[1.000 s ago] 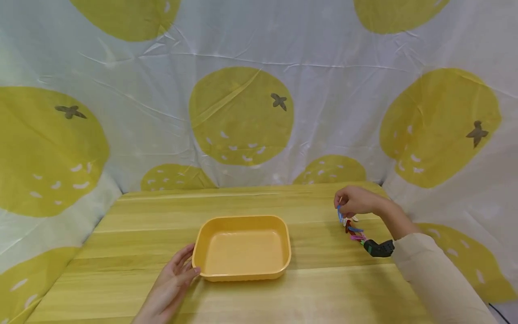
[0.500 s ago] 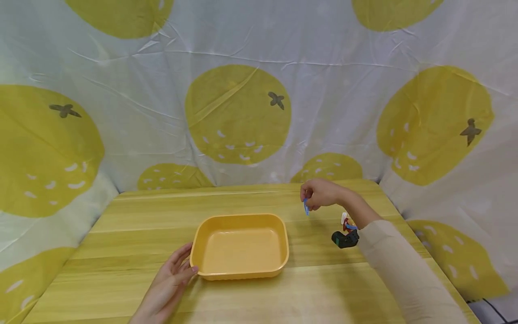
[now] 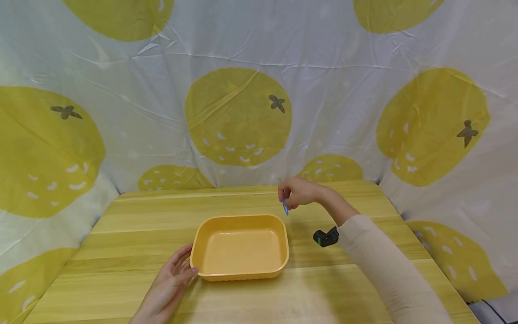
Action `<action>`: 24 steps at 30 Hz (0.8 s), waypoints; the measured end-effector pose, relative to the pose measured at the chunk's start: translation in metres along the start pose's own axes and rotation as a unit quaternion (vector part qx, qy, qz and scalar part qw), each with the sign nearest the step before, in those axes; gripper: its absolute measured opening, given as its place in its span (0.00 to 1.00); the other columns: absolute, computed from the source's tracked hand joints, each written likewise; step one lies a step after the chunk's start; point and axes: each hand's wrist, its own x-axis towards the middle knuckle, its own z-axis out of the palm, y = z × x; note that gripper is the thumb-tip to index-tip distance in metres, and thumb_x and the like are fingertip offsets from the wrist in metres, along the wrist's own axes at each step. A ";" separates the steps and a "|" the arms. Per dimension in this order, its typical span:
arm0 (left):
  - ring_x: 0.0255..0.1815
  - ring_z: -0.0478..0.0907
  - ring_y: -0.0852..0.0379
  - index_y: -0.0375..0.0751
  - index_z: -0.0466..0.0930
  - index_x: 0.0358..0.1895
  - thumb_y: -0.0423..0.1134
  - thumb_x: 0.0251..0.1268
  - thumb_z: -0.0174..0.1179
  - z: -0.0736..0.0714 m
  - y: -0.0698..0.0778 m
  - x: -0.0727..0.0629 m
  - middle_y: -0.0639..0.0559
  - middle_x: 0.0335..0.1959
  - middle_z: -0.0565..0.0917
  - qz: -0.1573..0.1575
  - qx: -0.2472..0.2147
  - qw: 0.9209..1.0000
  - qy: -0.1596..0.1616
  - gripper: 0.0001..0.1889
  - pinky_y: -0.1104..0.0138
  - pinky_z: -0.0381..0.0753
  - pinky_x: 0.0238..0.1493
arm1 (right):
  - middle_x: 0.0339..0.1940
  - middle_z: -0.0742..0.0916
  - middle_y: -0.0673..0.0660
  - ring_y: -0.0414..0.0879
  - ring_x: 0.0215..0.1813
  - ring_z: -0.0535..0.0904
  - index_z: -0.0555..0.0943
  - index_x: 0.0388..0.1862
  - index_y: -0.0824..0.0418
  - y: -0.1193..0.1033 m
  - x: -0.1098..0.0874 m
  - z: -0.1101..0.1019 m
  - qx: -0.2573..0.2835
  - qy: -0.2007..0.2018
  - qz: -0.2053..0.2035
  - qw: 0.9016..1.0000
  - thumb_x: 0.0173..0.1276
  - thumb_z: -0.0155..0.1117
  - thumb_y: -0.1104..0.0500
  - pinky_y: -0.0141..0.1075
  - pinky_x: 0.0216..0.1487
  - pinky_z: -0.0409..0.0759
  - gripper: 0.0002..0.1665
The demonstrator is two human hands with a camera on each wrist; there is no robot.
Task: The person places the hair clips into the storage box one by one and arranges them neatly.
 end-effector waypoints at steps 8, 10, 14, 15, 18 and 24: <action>0.78 0.54 0.40 0.34 0.51 0.79 0.21 0.66 0.62 -0.001 -0.001 0.000 0.40 0.78 0.55 -0.002 -0.006 1.000 0.005 0.41 0.67 0.76 0.64 | 0.29 0.85 0.53 0.45 0.29 0.81 0.81 0.37 0.64 -0.019 0.022 0.004 -0.023 -0.022 -0.024 0.999 0.68 0.62 0.71 0.36 0.34 0.84 0.04; 0.78 0.54 0.40 0.33 0.51 0.79 0.21 0.66 0.62 0.000 -0.001 0.000 0.40 0.78 0.55 -0.002 -0.007 1.000 0.006 0.41 0.67 0.76 0.64 | 0.29 0.85 0.53 0.45 0.29 0.82 0.81 0.37 0.64 -0.023 0.027 0.005 -0.027 -0.026 -0.025 0.999 0.68 0.63 0.71 0.36 0.34 0.84 0.04; 0.79 0.53 0.40 0.33 0.50 0.79 0.21 0.66 0.62 0.000 0.000 0.000 0.40 0.78 0.55 -0.004 -0.006 1.000 0.007 0.41 0.66 0.76 0.64 | 0.29 0.85 0.52 0.45 0.29 0.83 0.81 0.36 0.64 -0.031 0.035 0.009 -0.030 -0.031 -0.023 0.999 0.67 0.64 0.70 0.36 0.34 0.85 0.03; 0.79 0.53 0.40 0.33 0.50 0.79 0.21 0.66 0.61 0.000 0.000 0.000 0.40 0.79 0.55 -0.004 -0.006 1.000 0.007 0.41 0.66 0.76 0.64 | 0.29 0.85 0.52 0.44 0.29 0.83 0.80 0.36 0.63 -0.032 0.037 0.010 -0.032 -0.033 -0.024 0.999 0.67 0.64 0.70 0.36 0.33 0.85 0.03; 0.79 0.53 0.40 0.34 0.51 0.79 0.21 0.67 0.61 0.000 0.001 0.000 0.41 0.79 0.55 -0.004 -0.003 1.000 0.005 0.41 0.66 0.76 0.65 | 0.29 0.85 0.52 0.44 0.28 0.84 0.81 0.36 0.64 -0.038 0.043 0.014 -0.034 -0.041 -0.024 0.998 0.67 0.64 0.70 0.37 0.34 0.86 0.03; 0.78 0.55 0.41 0.35 0.52 0.79 0.22 0.67 0.62 -0.001 0.001 0.000 0.41 0.79 0.55 -0.007 -0.001 1.000 0.005 0.41 0.66 0.76 0.64 | 0.28 0.86 0.51 0.49 0.30 0.85 0.80 0.38 0.67 -0.047 0.057 0.025 -0.024 -0.059 -0.025 0.998 0.67 0.63 0.70 0.43 0.37 0.87 0.02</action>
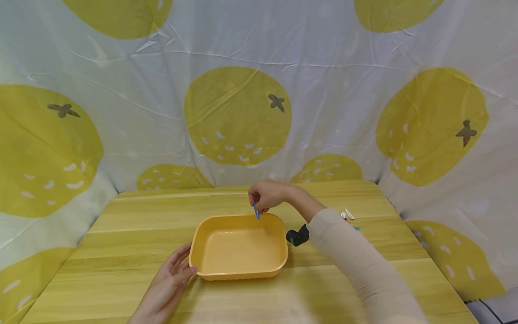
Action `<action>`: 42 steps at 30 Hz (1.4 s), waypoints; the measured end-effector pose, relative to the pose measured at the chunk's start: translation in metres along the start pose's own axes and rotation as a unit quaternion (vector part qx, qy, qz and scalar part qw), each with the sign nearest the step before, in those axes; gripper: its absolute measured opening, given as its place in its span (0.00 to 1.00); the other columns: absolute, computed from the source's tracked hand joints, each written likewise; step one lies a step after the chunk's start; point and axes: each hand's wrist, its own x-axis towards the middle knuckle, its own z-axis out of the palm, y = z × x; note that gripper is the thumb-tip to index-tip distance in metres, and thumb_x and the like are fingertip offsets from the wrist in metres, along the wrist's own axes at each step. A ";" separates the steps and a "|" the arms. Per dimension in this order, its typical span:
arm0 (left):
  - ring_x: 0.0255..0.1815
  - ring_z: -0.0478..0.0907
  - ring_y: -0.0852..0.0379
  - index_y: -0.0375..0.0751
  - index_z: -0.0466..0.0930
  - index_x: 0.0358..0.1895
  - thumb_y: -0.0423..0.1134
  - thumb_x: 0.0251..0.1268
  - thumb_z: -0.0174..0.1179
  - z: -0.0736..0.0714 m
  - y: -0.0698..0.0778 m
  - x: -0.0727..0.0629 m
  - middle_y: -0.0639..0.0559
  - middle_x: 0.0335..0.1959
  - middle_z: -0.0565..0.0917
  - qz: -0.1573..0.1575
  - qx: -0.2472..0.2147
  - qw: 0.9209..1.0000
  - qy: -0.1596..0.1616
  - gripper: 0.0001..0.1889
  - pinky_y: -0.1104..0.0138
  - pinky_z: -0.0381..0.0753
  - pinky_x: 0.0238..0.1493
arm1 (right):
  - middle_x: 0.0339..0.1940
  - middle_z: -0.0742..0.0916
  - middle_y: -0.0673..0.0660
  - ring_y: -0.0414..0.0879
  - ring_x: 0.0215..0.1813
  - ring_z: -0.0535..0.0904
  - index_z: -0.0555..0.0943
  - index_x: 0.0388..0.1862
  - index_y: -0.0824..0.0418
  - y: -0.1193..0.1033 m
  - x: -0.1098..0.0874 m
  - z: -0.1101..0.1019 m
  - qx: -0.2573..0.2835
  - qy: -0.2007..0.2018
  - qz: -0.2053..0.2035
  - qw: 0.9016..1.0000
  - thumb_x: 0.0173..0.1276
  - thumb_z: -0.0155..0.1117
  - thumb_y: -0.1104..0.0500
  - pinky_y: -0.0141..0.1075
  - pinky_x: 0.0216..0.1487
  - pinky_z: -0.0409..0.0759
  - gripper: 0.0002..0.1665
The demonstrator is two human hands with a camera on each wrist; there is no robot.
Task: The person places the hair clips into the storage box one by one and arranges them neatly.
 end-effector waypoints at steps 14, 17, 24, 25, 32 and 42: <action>0.79 0.53 0.40 0.34 0.51 0.79 0.22 0.67 0.62 -0.005 -0.002 -0.003 0.41 0.79 0.55 0.006 0.001 1.000 -0.009 0.41 0.67 0.75 0.65 | 0.27 0.85 0.51 0.44 0.28 0.82 0.80 0.37 0.63 -0.029 0.035 0.029 0.004 -0.027 -0.037 0.999 0.68 0.63 0.70 0.33 0.32 0.82 0.04; 0.79 0.53 0.40 0.33 0.50 0.79 0.21 0.67 0.62 -0.005 -0.003 -0.003 0.41 0.79 0.55 0.007 -0.004 1.000 -0.010 0.41 0.67 0.75 0.65 | 0.27 0.85 0.50 0.43 0.27 0.82 0.81 0.37 0.61 -0.032 0.042 0.034 -0.016 -0.027 -0.055 0.998 0.69 0.63 0.70 0.32 0.32 0.81 0.04; 0.80 0.50 0.38 0.33 0.48 0.80 0.22 0.68 0.61 -0.006 -0.004 -0.003 0.40 0.79 0.53 0.006 -0.002 1.000 -0.013 0.42 0.66 0.74 0.66 | 0.27 0.86 0.50 0.43 0.29 0.84 0.81 0.37 0.62 -0.035 0.055 0.046 0.005 -0.028 -0.065 0.997 0.69 0.64 0.70 0.33 0.33 0.84 0.05; 0.80 0.50 0.38 0.33 0.48 0.80 0.22 0.68 0.61 -0.006 -0.004 -0.003 0.40 0.79 0.53 0.005 -0.002 1.000 -0.013 0.42 0.66 0.74 0.66 | 0.27 0.86 0.51 0.43 0.29 0.84 0.81 0.37 0.62 -0.035 0.056 0.049 0.008 -0.028 -0.066 0.997 0.69 0.64 0.71 0.33 0.33 0.84 0.05; 0.79 0.52 0.38 0.34 0.49 0.80 0.22 0.68 0.61 -0.006 -0.004 -0.002 0.40 0.79 0.54 0.000 0.002 1.000 -0.012 0.41 0.65 0.74 0.66 | 0.27 0.85 0.48 0.42 0.29 0.85 0.81 0.36 0.61 -0.042 0.065 0.062 -0.013 -0.031 -0.087 0.996 0.69 0.66 0.69 0.30 0.33 0.84 0.05; 0.79 0.52 0.38 0.34 0.48 0.80 0.22 0.70 0.59 -0.007 -0.003 -0.001 0.41 0.79 0.53 0.002 0.006 1.000 -0.019 0.40 0.63 0.73 0.68 | 0.28 0.88 0.49 0.40 0.31 0.85 0.80 0.35 0.59 -0.044 0.078 0.080 -0.013 -0.038 -0.088 0.995 0.72 0.66 0.69 0.28 0.34 0.82 0.06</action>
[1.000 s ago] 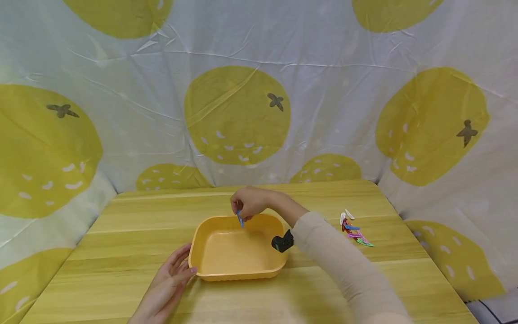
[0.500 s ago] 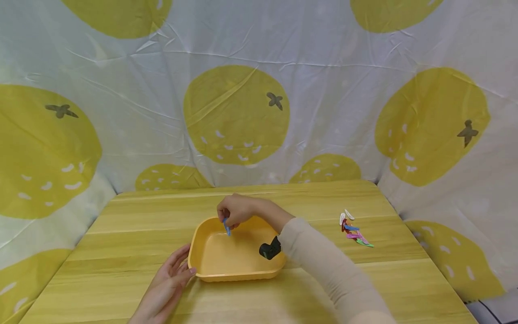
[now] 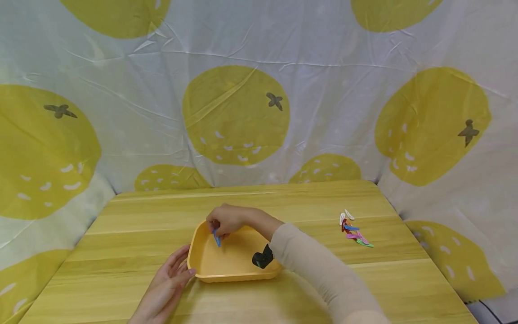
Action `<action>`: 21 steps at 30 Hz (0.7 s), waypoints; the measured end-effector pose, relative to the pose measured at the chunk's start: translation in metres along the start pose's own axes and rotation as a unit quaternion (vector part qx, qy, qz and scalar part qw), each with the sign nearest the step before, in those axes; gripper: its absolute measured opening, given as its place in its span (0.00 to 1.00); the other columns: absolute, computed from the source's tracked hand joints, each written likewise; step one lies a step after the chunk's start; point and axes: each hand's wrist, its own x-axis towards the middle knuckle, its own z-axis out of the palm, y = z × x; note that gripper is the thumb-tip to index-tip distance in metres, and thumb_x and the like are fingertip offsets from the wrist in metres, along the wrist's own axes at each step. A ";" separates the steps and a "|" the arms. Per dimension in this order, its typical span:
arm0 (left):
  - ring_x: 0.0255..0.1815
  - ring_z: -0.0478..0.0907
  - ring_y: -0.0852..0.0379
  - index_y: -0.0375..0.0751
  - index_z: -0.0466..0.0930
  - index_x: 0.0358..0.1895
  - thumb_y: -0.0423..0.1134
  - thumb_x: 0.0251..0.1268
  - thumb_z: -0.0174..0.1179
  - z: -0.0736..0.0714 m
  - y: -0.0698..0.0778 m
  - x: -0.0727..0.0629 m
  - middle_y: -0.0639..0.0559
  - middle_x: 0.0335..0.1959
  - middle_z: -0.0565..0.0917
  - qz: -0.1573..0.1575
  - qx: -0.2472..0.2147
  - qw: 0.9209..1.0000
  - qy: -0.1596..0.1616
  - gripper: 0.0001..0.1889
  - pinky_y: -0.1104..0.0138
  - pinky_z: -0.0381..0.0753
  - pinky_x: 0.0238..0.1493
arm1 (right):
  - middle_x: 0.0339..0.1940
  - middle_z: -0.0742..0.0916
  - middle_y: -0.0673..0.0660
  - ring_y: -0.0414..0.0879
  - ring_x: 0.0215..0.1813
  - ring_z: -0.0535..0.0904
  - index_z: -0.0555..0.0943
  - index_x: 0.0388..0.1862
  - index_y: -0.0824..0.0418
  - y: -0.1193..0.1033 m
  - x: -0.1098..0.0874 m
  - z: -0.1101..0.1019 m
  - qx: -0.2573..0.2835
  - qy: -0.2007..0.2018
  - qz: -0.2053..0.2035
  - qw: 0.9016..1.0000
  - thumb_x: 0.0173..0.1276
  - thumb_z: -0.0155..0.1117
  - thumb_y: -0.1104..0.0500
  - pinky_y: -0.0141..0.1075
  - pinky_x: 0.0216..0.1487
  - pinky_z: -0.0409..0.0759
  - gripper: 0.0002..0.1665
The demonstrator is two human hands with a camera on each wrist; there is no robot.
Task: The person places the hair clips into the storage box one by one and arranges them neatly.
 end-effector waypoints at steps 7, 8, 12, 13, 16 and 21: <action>0.80 0.50 0.37 0.34 0.47 0.80 0.22 0.70 0.59 -0.001 0.000 0.001 0.40 0.80 0.51 0.002 -0.003 1.000 -0.005 0.41 0.67 0.75 0.65 | 0.27 0.87 0.45 0.36 0.28 0.81 0.83 0.36 0.60 -0.001 0.010 0.004 -0.022 -0.001 -0.001 1.000 0.69 0.70 0.68 0.26 0.31 0.78 0.05; 0.80 0.50 0.37 0.34 0.47 0.80 0.22 0.70 0.59 -0.001 0.000 0.001 0.39 0.80 0.51 0.002 -0.001 1.000 -0.005 0.41 0.67 0.75 0.66 | 0.27 0.87 0.45 0.36 0.28 0.81 0.84 0.37 0.60 -0.001 0.011 0.005 -0.025 -0.003 -0.002 1.000 0.69 0.70 0.68 0.26 0.32 0.78 0.04; 0.80 0.49 0.36 0.34 0.47 0.80 0.23 0.71 0.59 0.000 0.000 0.002 0.39 0.81 0.50 0.001 0.005 1.000 -0.006 0.40 0.64 0.73 0.67 | 0.27 0.86 0.44 0.35 0.27 0.79 0.85 0.37 0.59 0.001 0.018 0.009 -0.038 -0.015 -0.001 0.999 0.69 0.69 0.68 0.25 0.31 0.77 0.04; 0.81 0.49 0.36 0.34 0.47 0.80 0.23 0.71 0.59 0.000 0.000 0.002 0.39 0.81 0.50 0.000 0.005 1.000 -0.006 0.40 0.64 0.73 0.68 | 0.26 0.85 0.43 0.35 0.26 0.78 0.84 0.36 0.59 0.002 0.019 0.010 -0.040 -0.017 0.001 0.999 0.69 0.69 0.68 0.25 0.31 0.77 0.04; 0.81 0.48 0.35 0.34 0.46 0.80 0.22 0.71 0.58 0.000 0.001 0.002 0.38 0.81 0.49 -0.003 0.007 1.000 -0.003 0.40 0.63 0.73 0.68 | 0.26 0.84 0.43 0.35 0.26 0.77 0.83 0.34 0.57 0.003 0.024 0.015 -0.046 -0.020 0.005 0.999 0.69 0.69 0.67 0.25 0.31 0.76 0.06; 0.80 0.49 0.35 0.34 0.47 0.81 0.21 0.71 0.58 0.000 0.001 0.001 0.37 0.81 0.49 -0.007 0.012 1.000 0.010 0.40 0.61 0.73 0.68 | 0.25 0.84 0.43 0.35 0.25 0.78 0.81 0.33 0.54 0.002 0.030 0.023 -0.065 -0.022 0.004 0.998 0.70 0.70 0.66 0.24 0.31 0.77 0.09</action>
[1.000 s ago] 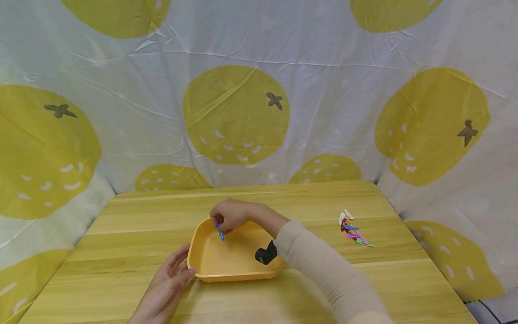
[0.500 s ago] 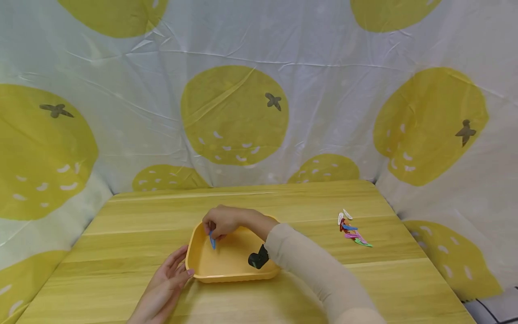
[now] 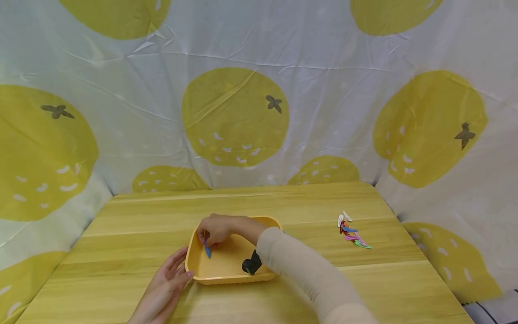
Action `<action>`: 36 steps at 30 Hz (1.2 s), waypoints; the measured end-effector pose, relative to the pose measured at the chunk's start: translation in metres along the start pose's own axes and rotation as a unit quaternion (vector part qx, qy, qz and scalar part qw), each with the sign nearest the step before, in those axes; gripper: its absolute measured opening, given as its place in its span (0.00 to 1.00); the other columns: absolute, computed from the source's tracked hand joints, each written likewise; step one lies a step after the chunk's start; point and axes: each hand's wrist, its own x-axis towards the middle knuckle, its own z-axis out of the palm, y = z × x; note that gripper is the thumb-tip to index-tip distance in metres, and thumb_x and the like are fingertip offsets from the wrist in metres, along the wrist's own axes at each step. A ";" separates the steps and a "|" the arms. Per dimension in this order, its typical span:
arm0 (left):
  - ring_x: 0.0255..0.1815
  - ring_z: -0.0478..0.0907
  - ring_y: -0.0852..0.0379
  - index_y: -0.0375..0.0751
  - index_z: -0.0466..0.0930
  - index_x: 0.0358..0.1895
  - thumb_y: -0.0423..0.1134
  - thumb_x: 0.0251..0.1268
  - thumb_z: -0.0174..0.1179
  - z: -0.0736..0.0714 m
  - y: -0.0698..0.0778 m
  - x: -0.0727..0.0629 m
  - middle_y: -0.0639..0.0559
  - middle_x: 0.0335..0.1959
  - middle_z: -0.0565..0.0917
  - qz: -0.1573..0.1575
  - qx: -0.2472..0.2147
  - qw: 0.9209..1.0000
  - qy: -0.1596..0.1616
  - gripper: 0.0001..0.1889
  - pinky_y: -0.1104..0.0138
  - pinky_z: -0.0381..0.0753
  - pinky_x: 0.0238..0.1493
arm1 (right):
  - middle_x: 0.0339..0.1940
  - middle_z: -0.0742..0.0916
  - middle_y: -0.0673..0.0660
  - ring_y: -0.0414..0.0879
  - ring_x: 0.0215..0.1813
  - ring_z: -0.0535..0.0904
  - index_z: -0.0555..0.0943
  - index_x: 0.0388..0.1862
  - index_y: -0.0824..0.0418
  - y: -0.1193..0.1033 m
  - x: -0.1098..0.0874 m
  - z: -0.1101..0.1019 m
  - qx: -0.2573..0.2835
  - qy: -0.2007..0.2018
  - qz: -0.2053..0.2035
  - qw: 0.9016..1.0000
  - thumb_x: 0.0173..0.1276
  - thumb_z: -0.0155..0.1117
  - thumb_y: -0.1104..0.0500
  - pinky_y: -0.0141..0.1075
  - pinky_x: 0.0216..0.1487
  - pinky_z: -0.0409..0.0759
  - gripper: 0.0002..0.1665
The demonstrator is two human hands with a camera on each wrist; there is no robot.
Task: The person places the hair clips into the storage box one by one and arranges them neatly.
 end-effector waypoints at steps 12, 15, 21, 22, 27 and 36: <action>0.80 0.51 0.36 0.34 0.48 0.81 0.21 0.70 0.58 -0.001 0.001 -0.001 0.38 0.81 0.51 0.005 0.003 1.000 0.011 0.40 0.64 0.76 0.65 | 0.29 0.81 0.42 0.35 0.31 0.75 0.83 0.34 0.54 -0.004 0.006 0.006 -0.090 0.004 0.003 0.996 0.70 0.71 0.63 0.22 0.33 0.73 0.06; 0.80 0.51 0.35 0.34 0.48 0.81 0.20 0.70 0.58 -0.001 0.000 -0.001 0.37 0.81 0.51 0.007 0.002 1.000 0.014 0.40 0.64 0.76 0.65 | 0.30 0.81 0.41 0.35 0.33 0.76 0.85 0.36 0.55 -0.005 0.007 0.005 -0.112 0.000 0.000 0.994 0.71 0.71 0.63 0.22 0.35 0.73 0.04; 0.79 0.53 0.36 0.34 0.51 0.80 0.20 0.70 0.57 0.000 -0.001 0.000 0.38 0.80 0.53 0.009 0.000 1.000 0.015 0.39 0.61 0.75 0.67 | 0.31 0.81 0.41 0.35 0.34 0.76 0.85 0.40 0.57 -0.006 0.006 0.006 -0.130 0.001 0.017 0.991 0.71 0.71 0.61 0.22 0.35 0.74 0.02; 0.79 0.53 0.36 0.34 0.50 0.80 0.20 0.70 0.57 0.000 -0.001 0.000 0.38 0.80 0.53 0.009 0.001 1.000 0.015 0.39 0.60 0.74 0.67 | 0.31 0.81 0.41 0.35 0.34 0.76 0.85 0.41 0.56 -0.005 0.006 0.006 -0.131 0.003 0.020 0.991 0.71 0.72 0.61 0.22 0.35 0.74 0.02; 0.80 0.52 0.35 0.33 0.48 0.80 0.20 0.70 0.57 0.000 -0.001 0.000 0.36 0.81 0.51 0.009 0.000 1.000 0.012 0.39 0.61 0.74 0.67 | 0.32 0.82 0.42 0.35 0.35 0.76 0.86 0.41 0.56 -0.006 0.006 0.008 -0.141 0.007 0.024 0.990 0.70 0.73 0.61 0.23 0.37 0.74 0.04; 0.80 0.51 0.33 0.32 0.46 0.81 0.19 0.71 0.55 0.000 -0.003 -0.001 0.34 0.81 0.50 0.014 0.005 1.000 0.011 0.40 0.59 0.73 0.69 | 0.30 0.82 0.41 0.34 0.33 0.77 0.86 0.37 0.55 -0.010 0.006 0.010 -0.157 0.013 0.029 0.987 0.68 0.75 0.60 0.22 0.35 0.75 0.04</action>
